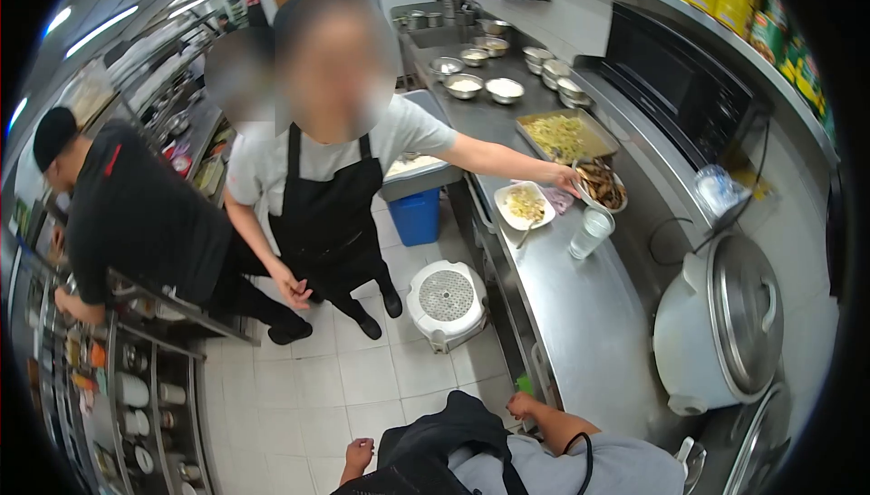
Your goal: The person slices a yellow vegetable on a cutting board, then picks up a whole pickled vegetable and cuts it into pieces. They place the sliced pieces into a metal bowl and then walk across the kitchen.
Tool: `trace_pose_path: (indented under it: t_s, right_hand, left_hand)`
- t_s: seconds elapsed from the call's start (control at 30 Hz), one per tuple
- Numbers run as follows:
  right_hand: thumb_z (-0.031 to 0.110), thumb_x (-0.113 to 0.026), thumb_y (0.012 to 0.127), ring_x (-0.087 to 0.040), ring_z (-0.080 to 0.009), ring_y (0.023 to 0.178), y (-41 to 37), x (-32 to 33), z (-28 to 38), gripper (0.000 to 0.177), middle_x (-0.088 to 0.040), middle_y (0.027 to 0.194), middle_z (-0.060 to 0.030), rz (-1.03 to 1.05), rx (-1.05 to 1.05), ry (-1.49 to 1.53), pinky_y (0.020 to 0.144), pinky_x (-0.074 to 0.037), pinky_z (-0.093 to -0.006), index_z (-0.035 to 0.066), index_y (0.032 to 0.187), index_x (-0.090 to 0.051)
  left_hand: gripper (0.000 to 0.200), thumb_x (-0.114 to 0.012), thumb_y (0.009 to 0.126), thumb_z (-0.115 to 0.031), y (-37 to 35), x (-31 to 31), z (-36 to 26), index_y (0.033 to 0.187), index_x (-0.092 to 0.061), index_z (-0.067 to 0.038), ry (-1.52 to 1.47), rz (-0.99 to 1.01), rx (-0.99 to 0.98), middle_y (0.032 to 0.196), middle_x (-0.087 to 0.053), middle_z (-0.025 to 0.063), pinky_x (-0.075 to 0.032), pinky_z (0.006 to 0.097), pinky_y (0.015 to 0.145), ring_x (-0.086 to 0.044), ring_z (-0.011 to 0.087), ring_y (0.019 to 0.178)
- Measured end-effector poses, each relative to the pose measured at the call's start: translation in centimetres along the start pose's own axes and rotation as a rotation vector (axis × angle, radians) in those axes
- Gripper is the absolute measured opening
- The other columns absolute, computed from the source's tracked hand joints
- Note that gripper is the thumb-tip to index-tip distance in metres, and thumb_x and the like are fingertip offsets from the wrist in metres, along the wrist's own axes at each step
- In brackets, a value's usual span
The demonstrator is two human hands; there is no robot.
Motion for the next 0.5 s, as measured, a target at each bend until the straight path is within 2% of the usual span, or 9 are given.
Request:
trace_pose_path:
  t_s: [0.07, 0.1, 0.13, 0.17, 0.2, 0.27, 0.4, 0.47, 0.5]
  right_hand:
    - [0.021, -0.057, 0.088, -0.075, -0.0284, 0.073, 1.1, -0.4, 0.0, 0.029, -0.075, 0.083, -0.0163, 0.041, 0.002, 0.041, 0.061, -0.061, -0.0399, -0.001, 0.092, -0.075]
    - [0.021, -0.057, 0.088, -0.075, -0.0284, 0.073, 0.7, -0.2, 0.6, 0.029, -0.075, 0.083, -0.0163, 0.042, 0.009, 0.017, 0.061, -0.061, -0.0399, -0.001, 0.092, -0.075]
    - [0.025, -0.057, 0.092, -0.075, -0.0258, 0.076, 0.0, -0.3, 1.1, 0.029, -0.075, 0.09, -0.0128, 0.046, 0.004, 0.007, 0.062, -0.061, -0.041, 0.002, 0.1, -0.073]
    - [0.03, -0.057, 0.096, -0.074, -0.0232, 0.078, -0.7, -0.2, 1.5, 0.03, -0.075, 0.096, -0.0094, 0.049, -0.002, 0.002, 0.063, -0.061, -0.0421, 0.005, 0.107, -0.071]
    - [0.03, -0.057, 0.096, -0.074, -0.0232, 0.078, -0.9, -0.2, 1.8, 0.03, -0.075, 0.096, -0.0094, 0.047, 0.003, -0.002, 0.063, -0.061, -0.0421, 0.005, 0.107, -0.071]
    - [0.028, -0.058, 0.091, -0.075, -0.0275, 0.073, -0.5, -0.6, 1.9, 0.031, -0.074, 0.084, -0.0138, 0.007, 0.061, 0.038, 0.061, -0.061, -0.0399, 0.002, 0.098, -0.075]
    - [0.029, -0.056, 0.091, -0.074, -0.0281, 0.07, 1.3, -1.7, 0.9, 0.032, -0.075, 0.084, -0.0139, 0.019, 0.057, 0.063, 0.058, -0.059, -0.0417, 0.003, 0.094, -0.075]
    - [0.029, -0.057, 0.096, -0.07, -0.0204, 0.067, 2.9, -3.6, -0.3, 0.028, -0.074, 0.087, -0.0087, 0.065, 0.066, -0.033, 0.055, -0.056, -0.0367, 0.006, 0.1, -0.072]
    - [0.029, -0.057, 0.096, -0.07, -0.0204, 0.067, 2.6, -4.3, -0.8, 0.028, -0.074, 0.087, -0.0087, 0.075, 0.057, -0.016, 0.055, -0.056, -0.0367, 0.006, 0.1, -0.072]
  left_hand:
    - [0.039, -0.068, 0.092, -0.033, -0.2, -0.5, 0.1, 0.105, -0.072, 0.004, 0.021, 0.01, 0.027, 0.085, -0.076, 0.014, -0.059, 0.0339, 0.07, -0.074, 0.0205, 0.075]
    - [0.04, -0.068, 0.09, -0.036, -0.8, -0.6, 0.3, 0.103, -0.074, 0.002, 0.037, -0.014, 0.033, 0.088, -0.076, 0.0161, -0.059, 0.0369, 0.076, -0.075, 0.0259, 0.081]
    - [0.04, -0.068, 0.09, -0.036, -1.1, -0.4, 0.9, 0.103, -0.074, 0.002, 0.022, -0.025, 0.037, 0.088, -0.076, 0.0161, -0.059, 0.0369, 0.076, -0.075, 0.0259, 0.081]
    - [0.041, -0.067, 0.088, -0.038, -1.5, -0.3, 1.1, 0.102, -0.075, 0.0, 0.143, -0.02, 0.002, 0.09, -0.076, 0.0169, -0.058, 0.0385, 0.08, -0.075, 0.0296, 0.086]
    - [0.042, -0.067, 0.087, -0.041, -1.9, -0.3, 1.4, 0.101, -0.077, -0.002, 0.268, -0.012, -0.034, 0.093, -0.076, 0.0177, -0.058, 0.0401, 0.084, -0.074, 0.0334, 0.091]
    - [0.043, -0.068, 0.085, -0.042, -2.5, -0.5, 3.3, 0.1, -0.077, -0.003, 0.315, 0.0, 0.012, 0.093, -0.076, 0.0169, -0.057, 0.0403, 0.085, -0.074, 0.0331, 0.092]
    - [0.045, -0.07, 0.083, -0.046, -4.0, -0.9, 7.9, 0.098, -0.079, -0.006, 0.426, 0.102, 0.176, 0.091, -0.077, 0.0143, -0.057, 0.0392, 0.086, -0.074, 0.0305, 0.092]
    - [0.044, -0.07, 0.082, -0.047, -4.6, -0.9, 8.3, 0.097, -0.079, -0.006, 0.448, 0.18, 0.258, 0.089, -0.077, 0.0131, -0.058, 0.0378, 0.085, -0.075, 0.0285, 0.09]
    - [0.044, -0.071, 0.082, -0.046, -4.9, -0.8, 7.9, 0.098, -0.079, -0.006, 0.479, 0.104, 0.251, 0.088, -0.077, 0.0131, -0.058, 0.0378, 0.083, -0.075, 0.0274, 0.087]
Point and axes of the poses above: each hand's wrist, its own y-axis towards the middle knuckle, its own x-axis out of the back of the hand, z = x × y, the point moved 10 cm from there along y, towards the middle knuckle
